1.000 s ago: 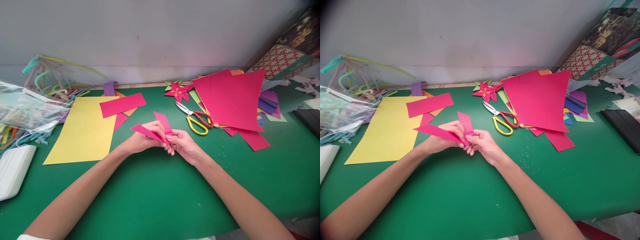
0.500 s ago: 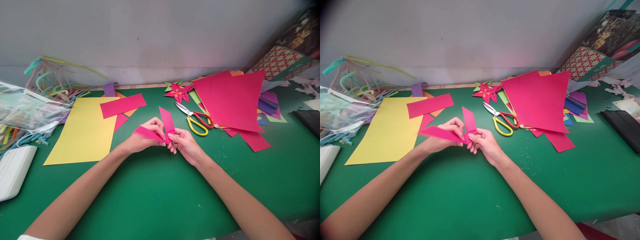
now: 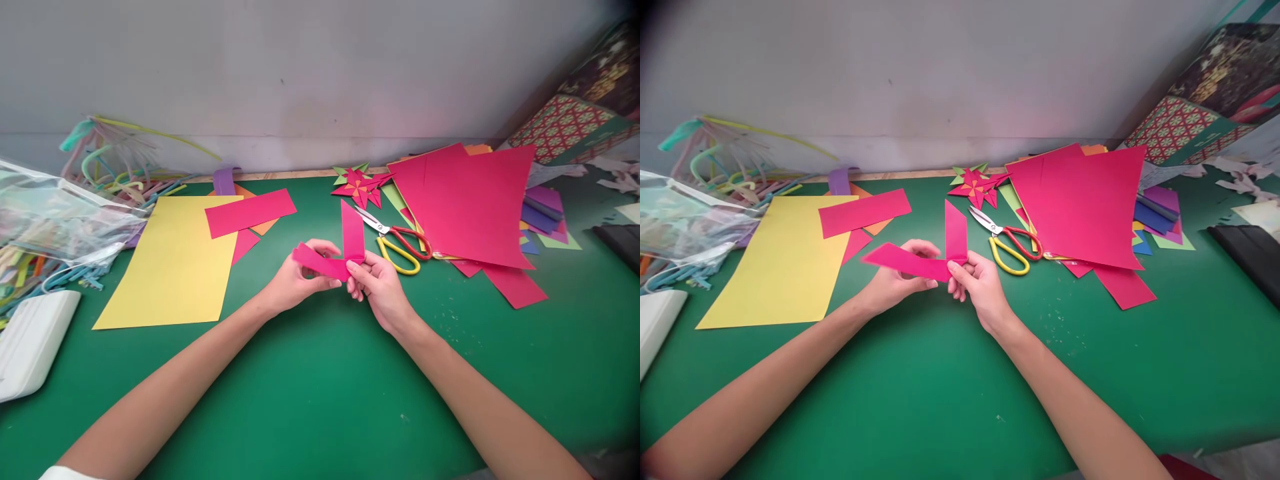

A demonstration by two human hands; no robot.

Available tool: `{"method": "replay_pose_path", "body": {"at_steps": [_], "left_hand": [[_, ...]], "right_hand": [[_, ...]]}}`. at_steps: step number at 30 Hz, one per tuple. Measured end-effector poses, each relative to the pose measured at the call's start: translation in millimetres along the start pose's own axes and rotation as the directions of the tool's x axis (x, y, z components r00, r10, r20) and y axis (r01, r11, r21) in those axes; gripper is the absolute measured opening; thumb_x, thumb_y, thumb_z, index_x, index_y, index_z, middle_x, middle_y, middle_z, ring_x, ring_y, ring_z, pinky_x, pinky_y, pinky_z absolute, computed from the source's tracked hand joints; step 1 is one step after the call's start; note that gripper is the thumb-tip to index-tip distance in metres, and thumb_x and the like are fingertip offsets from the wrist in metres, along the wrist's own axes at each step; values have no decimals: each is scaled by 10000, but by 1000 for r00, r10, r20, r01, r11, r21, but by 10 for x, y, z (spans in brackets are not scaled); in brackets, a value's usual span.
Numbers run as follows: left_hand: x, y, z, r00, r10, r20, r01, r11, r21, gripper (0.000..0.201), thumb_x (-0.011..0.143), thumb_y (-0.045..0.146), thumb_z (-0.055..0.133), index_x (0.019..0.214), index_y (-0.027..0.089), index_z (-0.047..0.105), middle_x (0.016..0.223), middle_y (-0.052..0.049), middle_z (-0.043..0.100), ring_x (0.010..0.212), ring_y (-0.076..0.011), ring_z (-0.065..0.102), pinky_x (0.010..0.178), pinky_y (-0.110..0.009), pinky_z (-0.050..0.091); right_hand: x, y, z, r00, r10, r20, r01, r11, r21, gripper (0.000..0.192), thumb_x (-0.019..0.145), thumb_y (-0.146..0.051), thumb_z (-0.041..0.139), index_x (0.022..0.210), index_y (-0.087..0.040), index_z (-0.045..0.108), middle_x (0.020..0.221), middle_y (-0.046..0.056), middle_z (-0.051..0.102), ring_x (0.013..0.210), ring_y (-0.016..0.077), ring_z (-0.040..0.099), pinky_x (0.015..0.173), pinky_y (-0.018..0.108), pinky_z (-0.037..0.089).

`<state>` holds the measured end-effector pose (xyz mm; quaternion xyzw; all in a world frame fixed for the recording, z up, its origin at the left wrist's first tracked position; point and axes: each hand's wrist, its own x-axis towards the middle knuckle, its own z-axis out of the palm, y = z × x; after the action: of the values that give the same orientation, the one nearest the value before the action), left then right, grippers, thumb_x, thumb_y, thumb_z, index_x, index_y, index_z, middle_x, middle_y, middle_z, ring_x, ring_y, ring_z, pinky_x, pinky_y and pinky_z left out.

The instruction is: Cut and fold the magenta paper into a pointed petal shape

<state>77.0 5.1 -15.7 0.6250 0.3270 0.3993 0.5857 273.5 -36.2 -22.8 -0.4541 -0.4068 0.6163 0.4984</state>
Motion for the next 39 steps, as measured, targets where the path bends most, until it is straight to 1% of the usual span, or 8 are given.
{"method": "replay_pose_path", "body": {"at_steps": [3, 10, 15, 18, 21, 26, 31, 39], "left_hand": [[-50, -25, 72, 997, -55, -46, 55, 998, 0, 748, 731, 356, 946, 1370, 264, 569, 1182, -65, 636, 1036, -215, 659, 817, -290, 557], [-127, -43, 253, 981, -166, -98, 160, 985, -70, 305, 966, 428, 723, 1147, 208, 615, 932, -8, 670, 724, -117, 614, 671, -246, 516], [-97, -73, 217, 983, -30, -180, 18, 997, -70, 215, 916, 375, 786, 1016, 193, 732, 1007, -36, 657, 769, -126, 609, 640, -246, 518], [-77, -107, 211, 977, -46, -208, -12, 963, -269, 278, 876, 301, 820, 1128, 235, 722, 1021, -27, 642, 798, -135, 614, 635, -247, 520], [-69, -129, 218, 972, -204, -120, 116, 852, -510, 281, 893, 246, 781, 1158, 229, 688, 944, -20, 631, 805, -139, 610, 674, -258, 532], [-69, -120, 190, 964, -266, -1, 216, 786, -578, 219, 889, 174, 721, 1107, 151, 731, 1076, -95, 673, 894, -175, 638, 764, -309, 563], [-81, -111, 188, 960, -277, 31, 249, 803, -542, 289, 841, 156, 747, 1130, 152, 745, 1080, -108, 699, 946, -203, 650, 811, -331, 572], [-62, -89, 198, 981, -195, -11, 168, 868, -467, 302, 897, 380, 782, 1105, 172, 713, 1006, -76, 680, 865, -176, 659, 742, -304, 581]], "right_hand": [[12, 6, -6, 999, -23, -44, 23, 1000, -2, 293, 905, -462, 793, 951, -191, 691, 518, -49, 615, 405, 87, 469, 390, 185, 339], [25, 28, -1, 998, -60, 18, 59, 996, 67, 270, 925, -445, 781, 958, -186, 712, 670, 9, 719, 530, 125, 620, 487, 222, 499], [18, 12, 19, 998, -70, 9, 69, 995, 74, 286, 874, -436, 837, 1014, -213, 727, 782, 24, 751, 660, 166, 700, 609, 280, 589], [19, 3, 18, 988, -152, -32, 153, 987, 47, 247, 851, -398, 859, 1000, -237, 745, 933, 43, 761, 806, 208, 744, 770, 362, 644], [16, -10, 2, 961, -264, -77, 265, 964, -4, 190, 903, -353, 800, 1069, -265, 775, 1111, 65, 752, 1001, 257, 739, 914, 426, 638], [7, -51, -21, 958, -278, -68, 282, 957, 63, 277, 992, -324, 640, 1225, -271, 782, 1335, 71, 728, 1277, 300, 651, 1109, 484, 537], [12, -62, -20, 977, -175, -125, 183, 981, 57, 342, 989, -517, 631, 1127, -253, 800, 1212, 95, 765, 1117, 307, 708, 958, 462, 600], [57, -11, -31, 984, -108, -144, 109, 994, 2, 341, 839, -430, 844, 1106, -275, 698, 857, 19, 742, 766, 214, 696, 708, 340, 590]]}}
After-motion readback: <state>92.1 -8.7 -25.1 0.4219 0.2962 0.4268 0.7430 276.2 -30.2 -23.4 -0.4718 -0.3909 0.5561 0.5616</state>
